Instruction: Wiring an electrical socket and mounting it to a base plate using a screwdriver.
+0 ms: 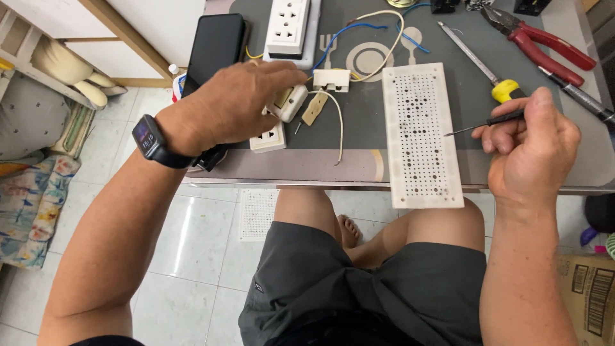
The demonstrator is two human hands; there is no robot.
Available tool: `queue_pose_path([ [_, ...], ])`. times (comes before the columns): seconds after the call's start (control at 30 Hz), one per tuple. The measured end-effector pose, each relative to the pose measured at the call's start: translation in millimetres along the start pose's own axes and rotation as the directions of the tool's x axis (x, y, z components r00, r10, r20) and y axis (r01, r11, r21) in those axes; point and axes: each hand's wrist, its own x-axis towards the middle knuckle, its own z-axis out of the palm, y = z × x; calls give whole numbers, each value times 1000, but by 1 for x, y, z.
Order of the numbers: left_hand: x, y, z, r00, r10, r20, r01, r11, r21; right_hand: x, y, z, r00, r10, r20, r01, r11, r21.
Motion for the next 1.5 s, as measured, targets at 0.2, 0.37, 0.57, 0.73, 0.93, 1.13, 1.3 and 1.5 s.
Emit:
queue_pose_path([
  [0.2,22,14,-16,997,70,-45,-76,983,-166,2,0,3,1000,3,-17,-2,999,47],
  [0.37,83,-7,30,989,-94,-114,94,996,-1,2,0,2,1000,2,-7,-1,996,88],
  [0.57,115,-23,42,977,-187,106,173,977,128,4,-3,5,998,15,-64,-5,987,161],
  [0.73,95,4,-16,927,-345,145,365,919,-147,3,-10,6,998,53,-22,-50,992,116],
  [0.93,86,-10,-31,963,-270,-24,249,916,-316,2,-9,5,999,41,-15,-38,991,129],
  [1.13,93,-14,-37,950,-155,-270,33,912,-408,2,-10,4,1000,24,-15,-21,989,145],
  [1.3,102,-37,-36,830,-365,-423,-40,716,-697,1,-12,5,999,33,-12,-31,990,139],
  [1.5,90,-12,-56,796,-442,-413,11,693,-721,2,-7,2,999,24,-21,-20,989,150],
])
